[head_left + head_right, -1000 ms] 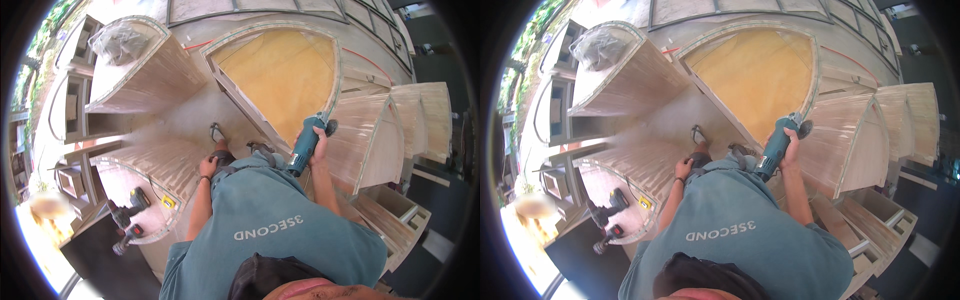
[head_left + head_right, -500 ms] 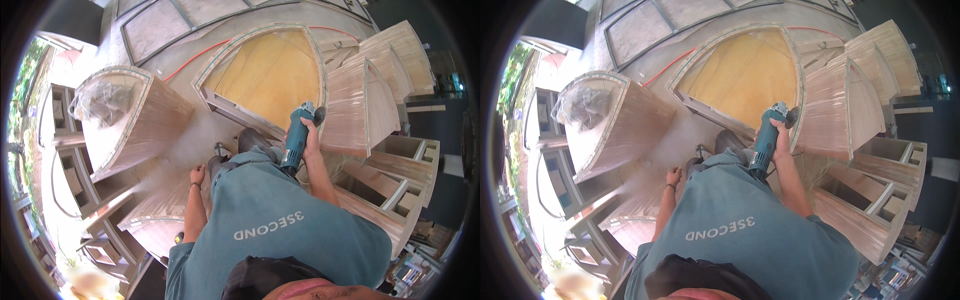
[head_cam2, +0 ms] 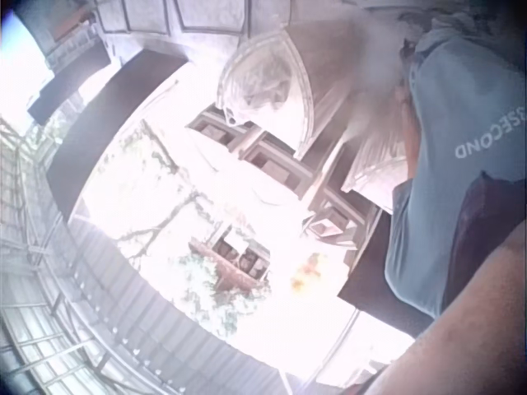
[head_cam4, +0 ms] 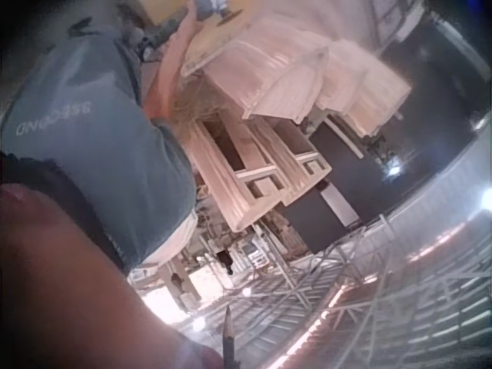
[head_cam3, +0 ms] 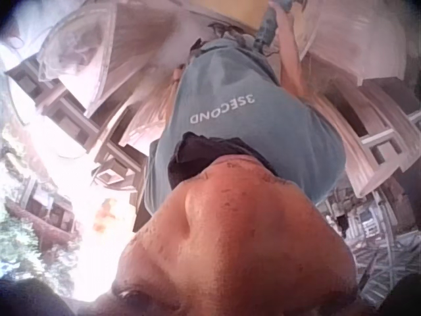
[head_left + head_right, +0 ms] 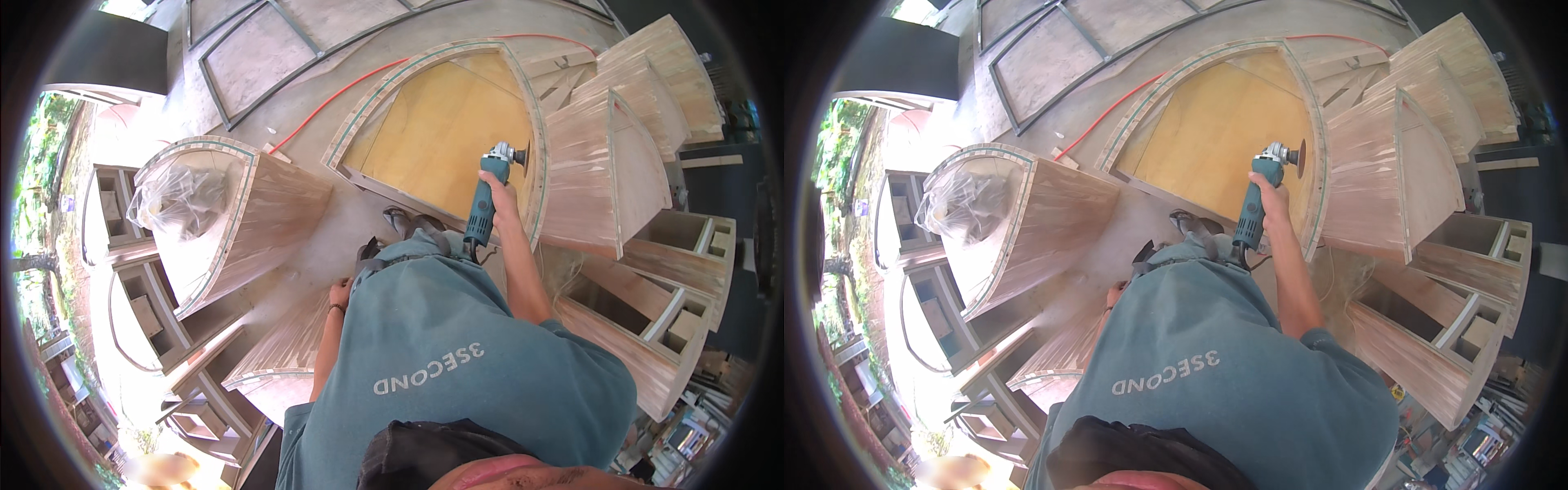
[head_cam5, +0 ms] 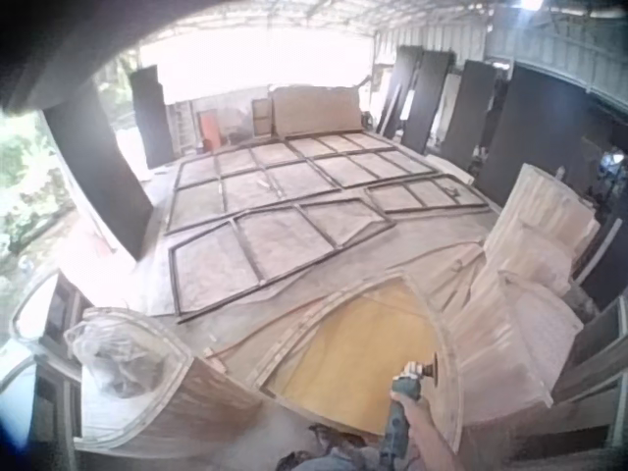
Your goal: The person positions a curved wooden panel on a workbench, marks its edges with a pen, and sands the surface and edges using a handheld electric sander. The person handles the panel and the sander throughout the task.
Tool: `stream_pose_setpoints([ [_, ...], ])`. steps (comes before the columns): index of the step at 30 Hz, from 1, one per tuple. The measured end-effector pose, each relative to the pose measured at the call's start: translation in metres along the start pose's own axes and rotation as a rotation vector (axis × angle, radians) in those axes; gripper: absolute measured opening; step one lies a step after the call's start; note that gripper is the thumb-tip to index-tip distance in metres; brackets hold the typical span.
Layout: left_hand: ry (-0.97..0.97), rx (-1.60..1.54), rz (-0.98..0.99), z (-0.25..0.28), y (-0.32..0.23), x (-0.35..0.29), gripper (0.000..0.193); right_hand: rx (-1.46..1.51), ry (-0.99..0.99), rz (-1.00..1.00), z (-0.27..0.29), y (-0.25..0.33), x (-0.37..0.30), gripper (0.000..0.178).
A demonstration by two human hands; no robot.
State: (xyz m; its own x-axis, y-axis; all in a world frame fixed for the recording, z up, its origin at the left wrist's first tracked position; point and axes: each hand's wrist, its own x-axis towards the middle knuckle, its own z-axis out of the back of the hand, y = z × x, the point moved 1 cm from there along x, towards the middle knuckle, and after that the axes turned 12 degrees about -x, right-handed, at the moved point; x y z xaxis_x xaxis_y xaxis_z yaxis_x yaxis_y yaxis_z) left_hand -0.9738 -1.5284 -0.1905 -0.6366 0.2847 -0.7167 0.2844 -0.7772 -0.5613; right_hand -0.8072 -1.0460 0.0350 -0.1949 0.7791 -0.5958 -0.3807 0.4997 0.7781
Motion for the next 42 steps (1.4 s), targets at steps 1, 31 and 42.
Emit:
stream_pose_setpoints([
  [1, -0.018, 0.007, -0.011, 0.002, -0.006, 0.0, 0.05, -0.02, -0.011, 0.01, -0.006, 0.0, 0.005, 0.037],
  [31, 0.231, 0.237, -0.151, 0.041, -0.05, 0.043, 0.042, -1.037, -0.529, 0.323, -0.05, -0.002, 0.042, 0.067],
  [42, 0.265, -0.143, -0.154, 0.023, -0.112, 0.103, 0.034, -1.069, -0.504, 0.298, -0.039, -0.014, 0.022, 0.077],
])
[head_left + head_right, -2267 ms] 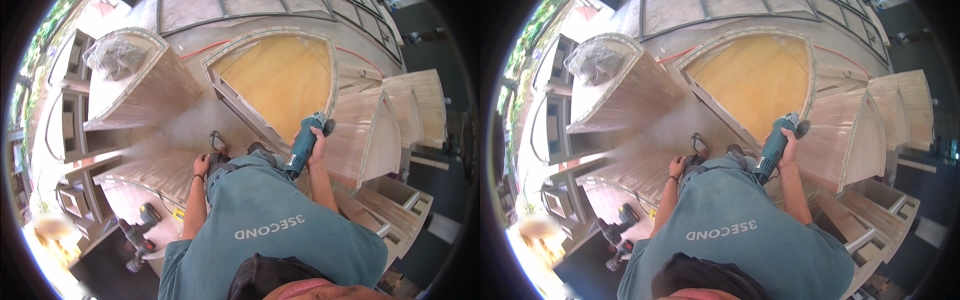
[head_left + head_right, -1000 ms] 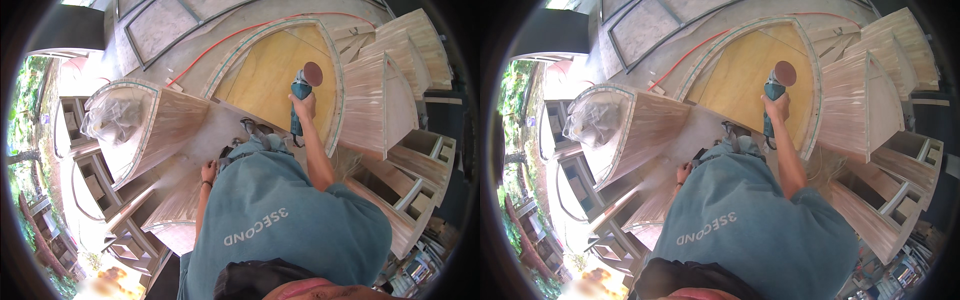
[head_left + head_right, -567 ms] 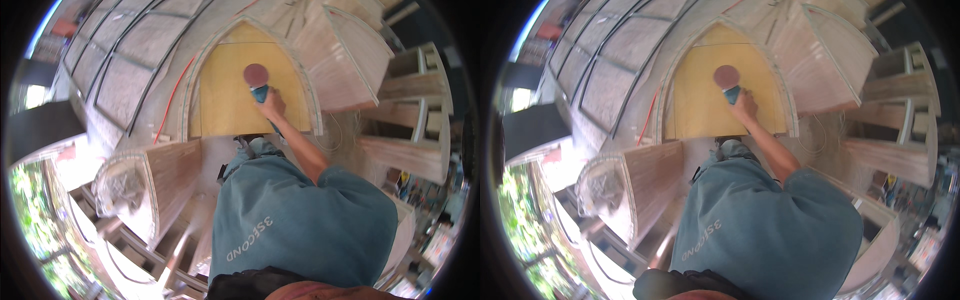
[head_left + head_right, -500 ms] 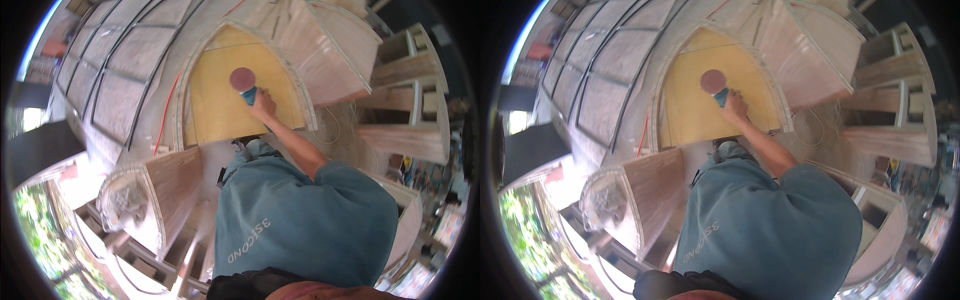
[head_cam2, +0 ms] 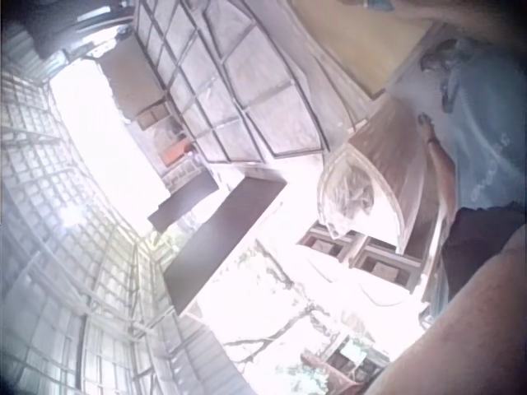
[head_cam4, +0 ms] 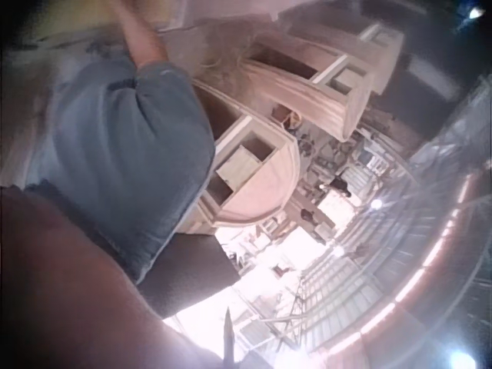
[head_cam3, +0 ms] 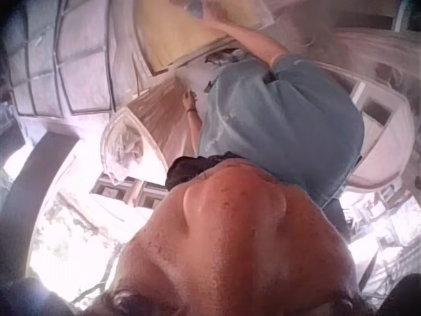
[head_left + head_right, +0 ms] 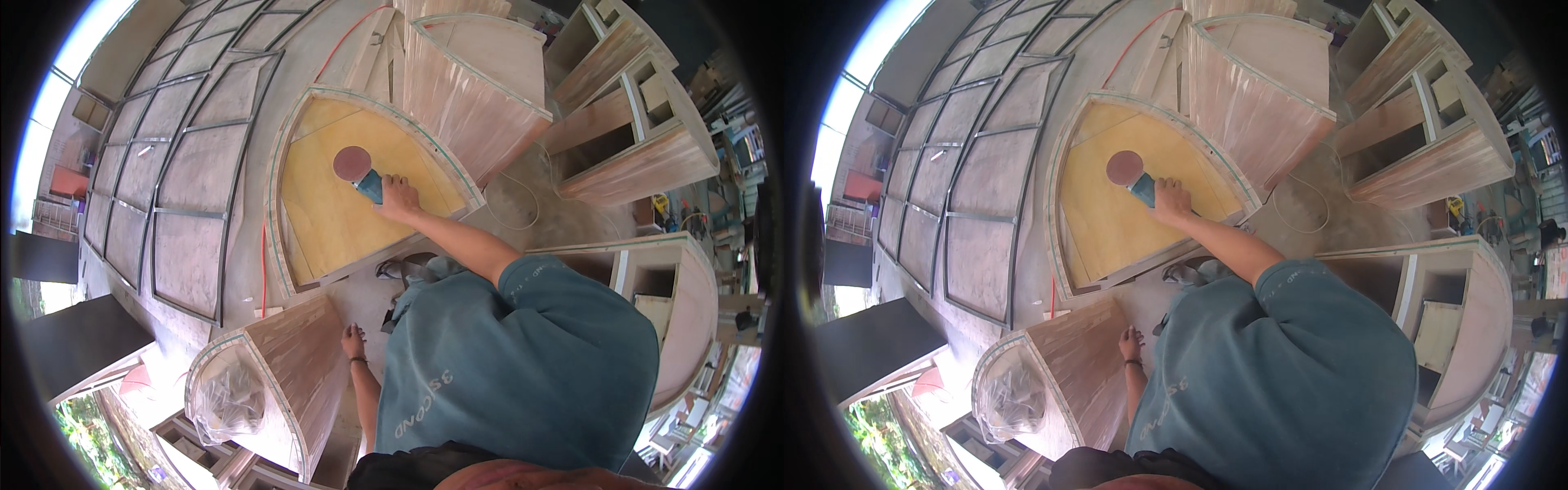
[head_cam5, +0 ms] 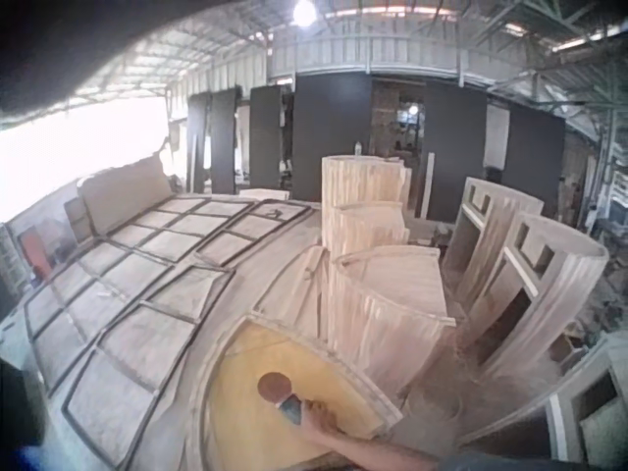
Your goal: The person positions a curved wooden panel on a workbench, marks its edges with a pen, and sands the surface and edges using a handheld electric sander. The person handles the panel and the sander throughout the task.
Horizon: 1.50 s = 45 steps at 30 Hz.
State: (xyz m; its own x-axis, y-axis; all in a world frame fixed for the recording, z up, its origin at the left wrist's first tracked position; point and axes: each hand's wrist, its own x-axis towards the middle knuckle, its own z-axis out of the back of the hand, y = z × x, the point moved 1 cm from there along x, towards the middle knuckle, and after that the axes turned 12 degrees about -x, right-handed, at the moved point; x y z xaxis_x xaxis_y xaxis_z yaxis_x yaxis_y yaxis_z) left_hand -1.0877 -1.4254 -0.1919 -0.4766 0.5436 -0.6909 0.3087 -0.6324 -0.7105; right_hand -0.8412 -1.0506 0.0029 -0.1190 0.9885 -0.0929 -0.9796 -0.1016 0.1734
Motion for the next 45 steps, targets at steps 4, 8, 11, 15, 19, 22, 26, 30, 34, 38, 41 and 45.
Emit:
stream_pose_setpoints([
  [4, 0.161, 0.117, -0.039, -0.025, 0.023, -0.006, 0.032, 0.011, 0.089, 0.019, 0.009, -0.01, 0.004, 0.072],
  [8, 0.23, 0.169, -0.115, -0.04, 0.05, -0.023, 0.03, 0.164, 0.241, 0.042, 0.026, -0.026, -0.028, 0.058],
  [11, 0.197, 0.029, -0.118, -0.049, 0.049, -0.038, 0.029, 0.128, 0.403, 0.098, 0.055, -0.055, -0.085, 0.062],
  [15, 0.164, -0.108, -0.101, -0.052, 0.034, -0.037, 0.03, 0.038, 0.476, 0.187, 0.083, -0.09, -0.155, 0.056],
  [19, 0.194, -0.138, -0.108, -0.057, -0.005, -0.024, 0.033, -0.042, 0.495, 0.226, 0.102, -0.117, -0.189, 0.058],
  [22, 0.196, -0.174, -0.138, -0.055, -0.038, 0.002, 0.04, -0.02, 0.474, 0.187, 0.116, -0.12, -0.188, 0.059],
  [26, 0.161, -0.274, -0.129, -0.071, -0.101, 0.016, 0.061, 0.058, 0.358, 0.074, 0.127, -0.139, -0.182, 0.057],
  [30, 0.094, -0.338, -0.038, -0.102, -0.145, 0.001, 0.081, 0.133, 0.152, 0.046, 0.154, -0.176, -0.167, 0.058],
  [34, -0.002, -0.471, -0.008, -0.127, -0.15, -0.006, 0.093, 0.186, 0.159, -0.058, 0.189, -0.225, -0.131, 0.056],
  [38, -0.035, -0.509, -0.001, -0.166, -0.138, -0.022, 0.092, 0.12, 0.108, -0.131, 0.205, -0.322, -0.079, 0.054],
  [41, -0.087, -0.516, 0.046, -0.18, -0.119, -0.033, 0.091, 0.031, 0.034, -0.172, 0.226, -0.377, -0.018, 0.053],
  [45, -0.196, -0.597, 0.069, -0.211, -0.097, -0.068, 0.09, -0.123, -0.072, -0.275, 0.226, -0.455, 0.083, 0.058],
])
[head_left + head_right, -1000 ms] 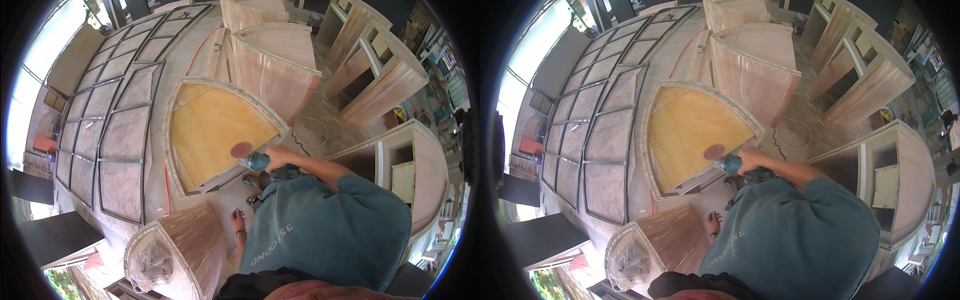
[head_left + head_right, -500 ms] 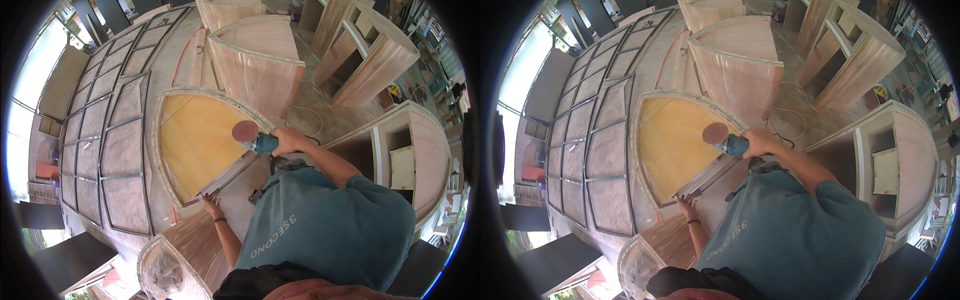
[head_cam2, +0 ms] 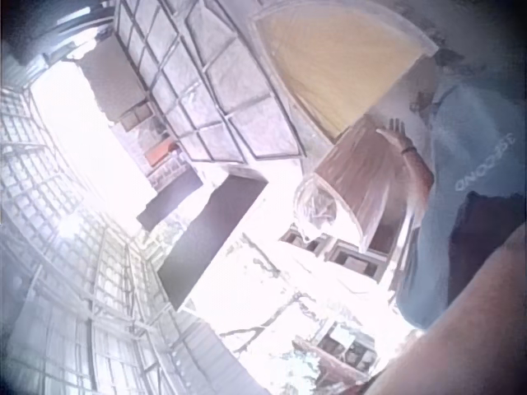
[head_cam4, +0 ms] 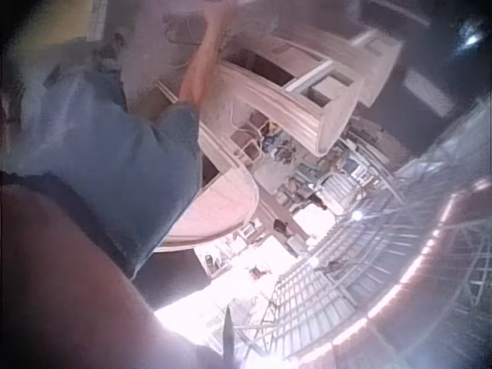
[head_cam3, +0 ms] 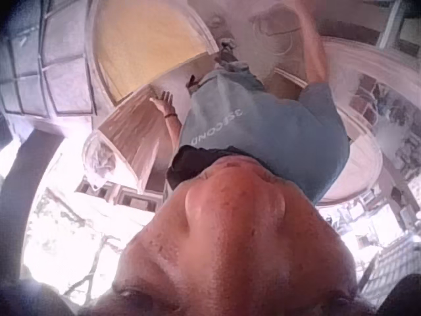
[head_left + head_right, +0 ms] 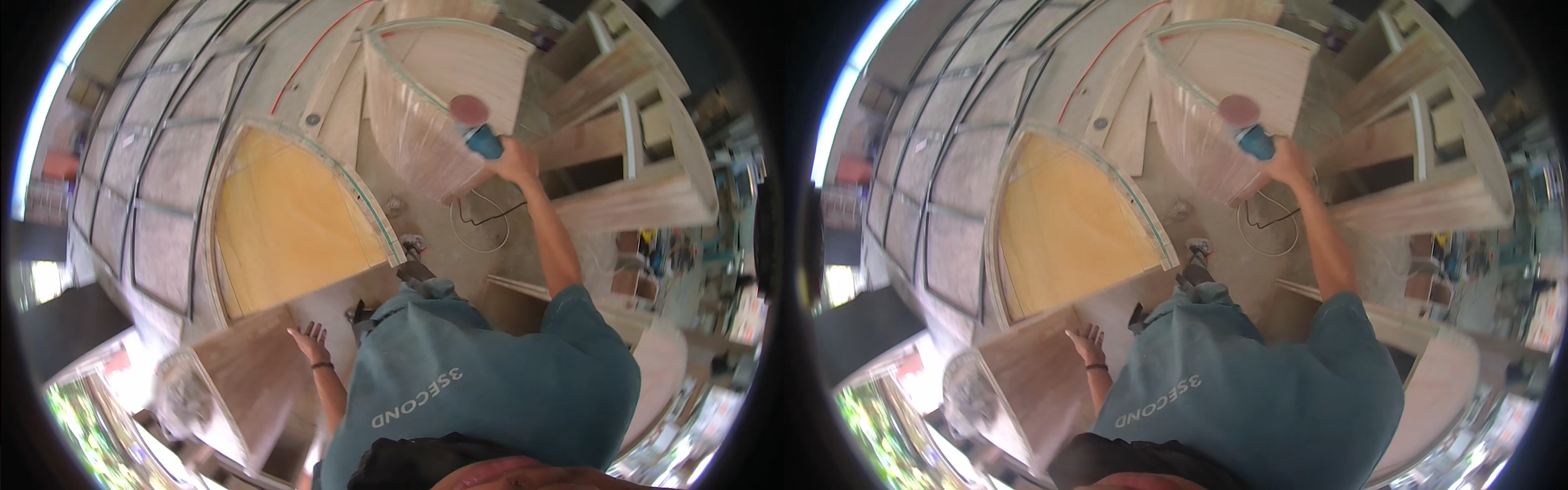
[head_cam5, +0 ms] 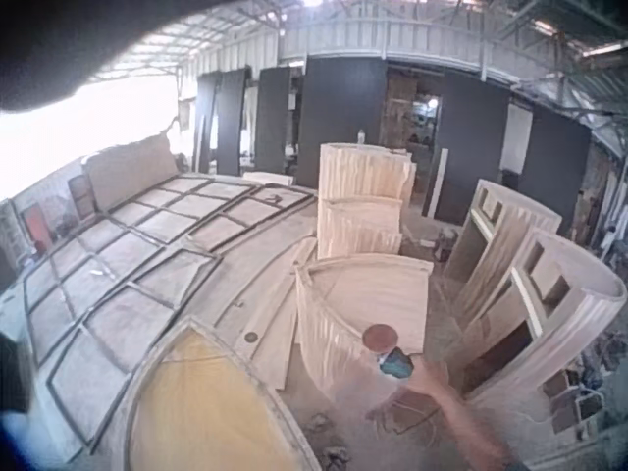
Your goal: The person positions a curved wooden panel on a workbench, marks its edges with a pen, and sands the surface and edges using a handheld electric sander. The person handles the panel and the sander throughout the task.
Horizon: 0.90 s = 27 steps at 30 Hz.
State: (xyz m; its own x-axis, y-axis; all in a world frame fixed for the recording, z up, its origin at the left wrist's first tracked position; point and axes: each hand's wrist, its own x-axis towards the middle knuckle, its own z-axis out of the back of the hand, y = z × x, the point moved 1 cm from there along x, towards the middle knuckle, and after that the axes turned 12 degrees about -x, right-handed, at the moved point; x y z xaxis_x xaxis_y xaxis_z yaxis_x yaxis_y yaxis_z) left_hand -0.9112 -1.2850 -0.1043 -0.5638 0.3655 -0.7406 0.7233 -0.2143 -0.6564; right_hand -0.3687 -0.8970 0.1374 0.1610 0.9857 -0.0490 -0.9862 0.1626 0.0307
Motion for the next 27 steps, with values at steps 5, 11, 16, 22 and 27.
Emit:
stream_pose_setpoints([
  [5, -0.189, -0.015, 0.047, -0.009, 0.031, -0.062, 0.083, -0.02, -0.008, -0.109, -0.039, -0.038, 0.113, 0.062],
  [11, -0.306, -0.088, 0.023, 0.001, 0.038, -0.1, 0.091, -0.149, 0.084, -0.15, -0.092, -0.047, 0.209, 0.078],
  [16, -0.389, -0.094, -0.016, 0.012, 0.035, -0.135, 0.091, -0.081, 0.087, -0.079, -0.119, -0.05, 0.232, 0.081],
  [22, -0.347, -0.096, -0.047, -0.004, 0.02, -0.119, 0.082, -0.11, 0.022, -0.025, -0.124, -0.055, 0.232, 0.076],
  [27, -0.274, -0.014, -0.084, -0.029, -0.014, -0.087, 0.079, -0.188, -0.309, 0.059, -0.104, -0.033, 0.195, 0.069],
])
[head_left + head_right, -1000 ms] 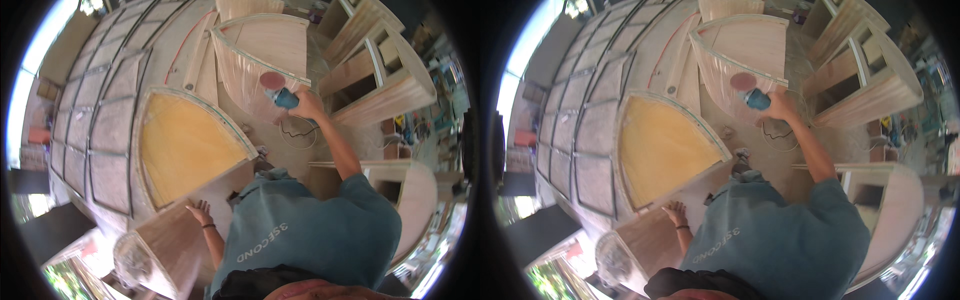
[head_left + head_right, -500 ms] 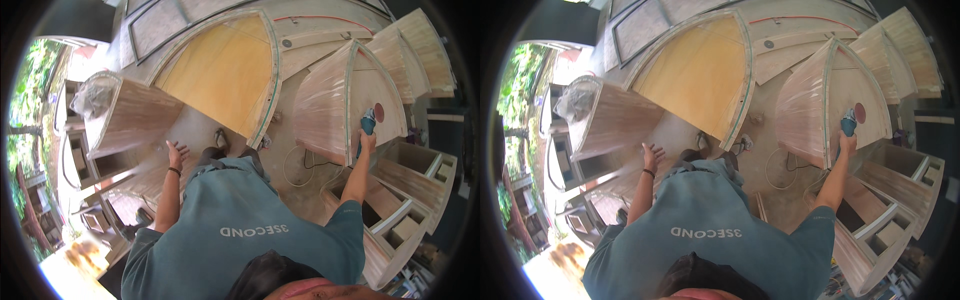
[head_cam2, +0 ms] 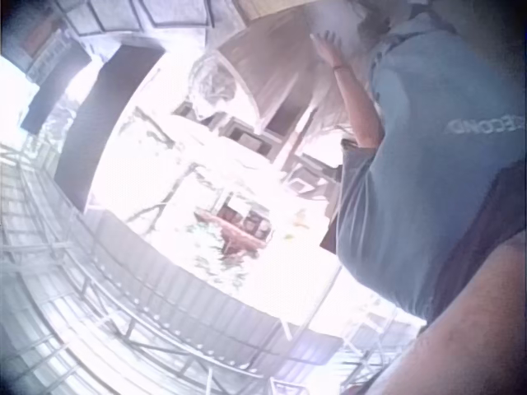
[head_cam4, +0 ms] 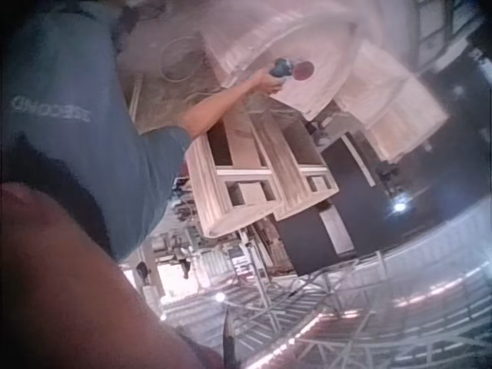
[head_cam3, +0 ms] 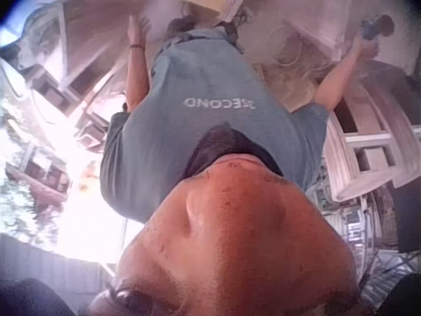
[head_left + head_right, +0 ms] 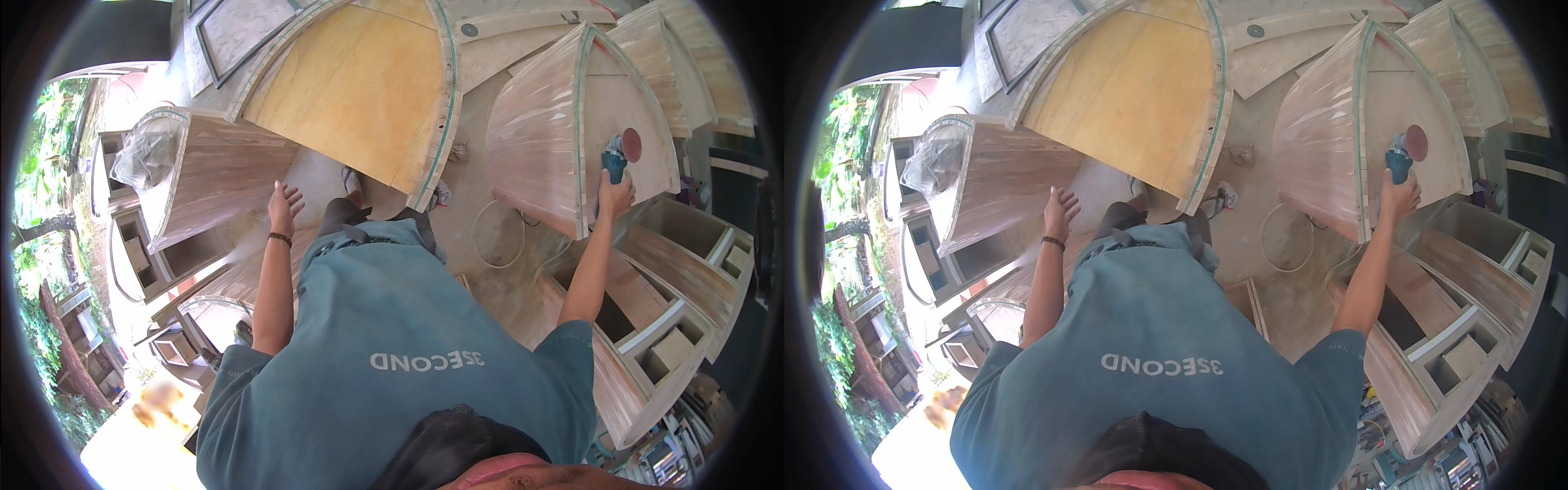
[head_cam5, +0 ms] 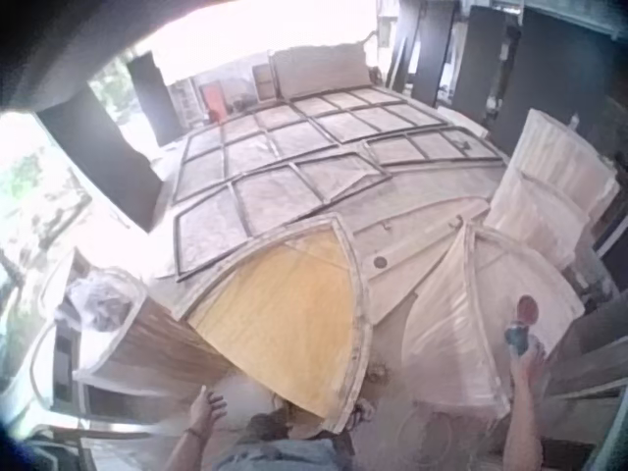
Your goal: The person positions a curved wooden panel on a workbench, marks its edges with a pen, and sands the surface and edges using a handheld electric sander. The person handles the panel and the sander throughout the task.
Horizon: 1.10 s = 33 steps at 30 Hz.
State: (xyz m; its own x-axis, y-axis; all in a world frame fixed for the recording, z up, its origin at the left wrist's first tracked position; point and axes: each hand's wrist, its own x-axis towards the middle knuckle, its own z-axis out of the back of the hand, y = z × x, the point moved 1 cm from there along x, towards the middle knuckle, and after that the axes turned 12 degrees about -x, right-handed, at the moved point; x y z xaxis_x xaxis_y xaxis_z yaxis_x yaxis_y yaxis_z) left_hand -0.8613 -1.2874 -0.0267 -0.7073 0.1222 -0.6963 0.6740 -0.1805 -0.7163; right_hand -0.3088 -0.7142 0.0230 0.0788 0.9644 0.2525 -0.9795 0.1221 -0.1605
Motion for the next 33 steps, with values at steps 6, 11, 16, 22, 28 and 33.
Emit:
stream_pose_setpoints([
  [6, 0.005, -0.03, -0.122, 0.006, -0.057, 0.064, 0.077, 0.6, 0.097, 0.268, 0.084, 0.093, -0.113, 0.039],
  [11, 0.088, -0.083, -0.077, 0.008, -0.103, 0.135, 0.086, 0.772, 0.421, 0.5, 0.176, 0.204, -0.265, 0.029],
  [16, 0.315, -0.087, 0.066, 0.018, -0.128, 0.169, 0.087, 0.901, 0.78, 0.29, 0.172, 0.309, -0.383, 0.03],
  [22, 0.545, 0.058, 0.157, 0.022, -0.157, 0.18, 0.069, 0.885, 1.02, -0.484, 0.109, 0.347, -0.447, 0.052],
  [28, 0.554, 0.043, 0.201, 0.022, -0.153, 0.207, 0.052, 1.073, 1.073, -0.763, 0.097, 0.349, -0.448, 0.059],
  [33, 0.591, 0.02, 0.244, 0.016, -0.155, 0.21, 0.057, 1.37, 0.848, -1.059, 0.089, 0.359, -0.467, 0.048],
])
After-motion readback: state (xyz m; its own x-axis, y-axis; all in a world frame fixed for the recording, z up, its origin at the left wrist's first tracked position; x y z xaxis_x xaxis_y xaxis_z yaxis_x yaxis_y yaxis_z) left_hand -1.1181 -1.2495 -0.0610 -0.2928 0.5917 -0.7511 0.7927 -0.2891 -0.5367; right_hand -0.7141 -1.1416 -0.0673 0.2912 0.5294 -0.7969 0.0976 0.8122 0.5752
